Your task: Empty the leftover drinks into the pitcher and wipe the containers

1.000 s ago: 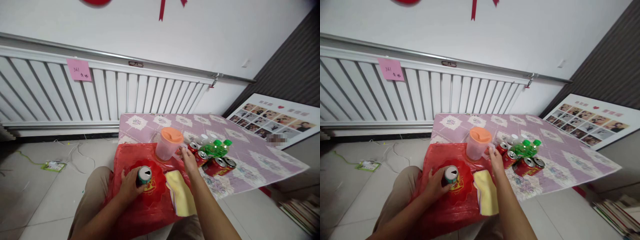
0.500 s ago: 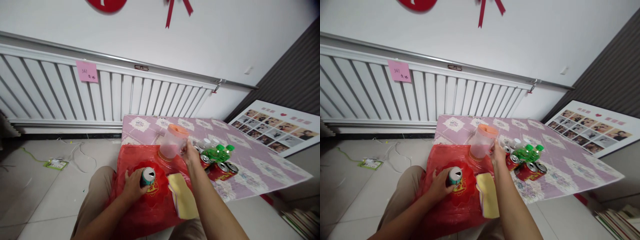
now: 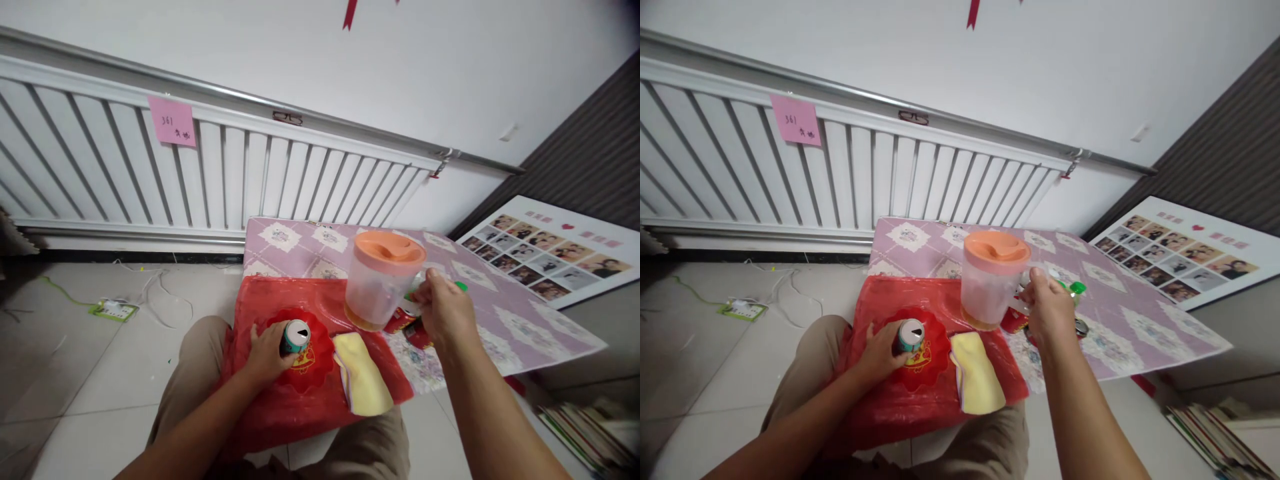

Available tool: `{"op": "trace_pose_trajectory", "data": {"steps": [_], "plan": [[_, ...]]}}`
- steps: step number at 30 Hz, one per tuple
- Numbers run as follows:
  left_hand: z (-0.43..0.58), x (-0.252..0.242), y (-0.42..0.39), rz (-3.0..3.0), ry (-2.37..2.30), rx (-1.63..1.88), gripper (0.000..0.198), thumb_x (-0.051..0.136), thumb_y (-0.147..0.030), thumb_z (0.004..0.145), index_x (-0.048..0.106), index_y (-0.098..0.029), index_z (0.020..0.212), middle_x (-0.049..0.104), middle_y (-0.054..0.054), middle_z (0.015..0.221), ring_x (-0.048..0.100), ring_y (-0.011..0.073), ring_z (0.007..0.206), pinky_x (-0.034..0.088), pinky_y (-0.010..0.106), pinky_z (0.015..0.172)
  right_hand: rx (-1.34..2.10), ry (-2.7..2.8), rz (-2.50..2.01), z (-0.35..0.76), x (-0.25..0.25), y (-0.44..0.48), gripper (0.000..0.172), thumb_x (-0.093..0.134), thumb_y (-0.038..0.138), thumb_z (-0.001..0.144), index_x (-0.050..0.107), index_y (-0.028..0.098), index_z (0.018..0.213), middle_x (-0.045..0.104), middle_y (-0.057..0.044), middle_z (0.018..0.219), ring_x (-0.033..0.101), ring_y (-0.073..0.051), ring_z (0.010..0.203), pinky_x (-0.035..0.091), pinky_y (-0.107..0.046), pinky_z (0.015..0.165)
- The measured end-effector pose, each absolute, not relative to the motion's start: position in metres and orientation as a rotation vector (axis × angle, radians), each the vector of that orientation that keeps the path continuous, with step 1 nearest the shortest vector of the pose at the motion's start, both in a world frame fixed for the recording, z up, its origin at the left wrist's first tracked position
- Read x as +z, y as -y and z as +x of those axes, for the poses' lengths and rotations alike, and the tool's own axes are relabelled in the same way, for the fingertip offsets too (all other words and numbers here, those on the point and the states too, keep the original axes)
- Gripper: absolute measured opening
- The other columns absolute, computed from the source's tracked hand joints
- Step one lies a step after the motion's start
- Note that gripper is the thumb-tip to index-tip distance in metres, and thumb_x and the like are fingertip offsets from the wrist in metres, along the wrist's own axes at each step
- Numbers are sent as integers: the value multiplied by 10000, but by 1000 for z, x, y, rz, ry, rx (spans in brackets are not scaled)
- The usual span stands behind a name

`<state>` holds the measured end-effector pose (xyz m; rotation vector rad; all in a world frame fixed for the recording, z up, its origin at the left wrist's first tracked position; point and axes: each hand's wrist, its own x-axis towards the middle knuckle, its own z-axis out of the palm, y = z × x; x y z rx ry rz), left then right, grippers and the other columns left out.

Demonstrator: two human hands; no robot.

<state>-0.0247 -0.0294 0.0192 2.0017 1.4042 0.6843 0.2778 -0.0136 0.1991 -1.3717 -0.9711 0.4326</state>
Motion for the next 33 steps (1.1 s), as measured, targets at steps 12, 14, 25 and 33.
{"op": "trace_pose_trajectory", "data": {"steps": [12,14,25,33], "plan": [[-27,22,30,1962,-1402,708,656,751,-276,718,497,-284,1323,602,82,1387,514,324,1307,19,690,1173,488,1265,-1710,254,201,67,307,730,494,650,645,200,626,584,7,551,507,-139,503,404,-256,450],[-27,22,30,1960,-1402,705,660,749,-278,720,493,-283,1328,599,84,1389,513,319,1308,11,677,1180,458,1360,-1748,253,200,68,283,708,471,663,663,193,640,612,-4,574,530,-148,531,431,-266,489],[-30,21,30,1979,-1382,680,662,724,-314,749,458,-281,1354,579,72,1408,507,309,1309,12,684,1183,304,1652,-1831,247,195,63,302,649,509,680,641,218,598,628,-2,563,555,-169,529,439,-277,490],[-32,22,29,1965,-1378,672,651,724,-361,760,465,-284,1352,597,78,1377,515,315,1288,25,668,1188,247,1754,-1876,248,190,56,350,614,564,701,665,223,639,638,-6,555,553,-174,520,416,-288,479]]}}
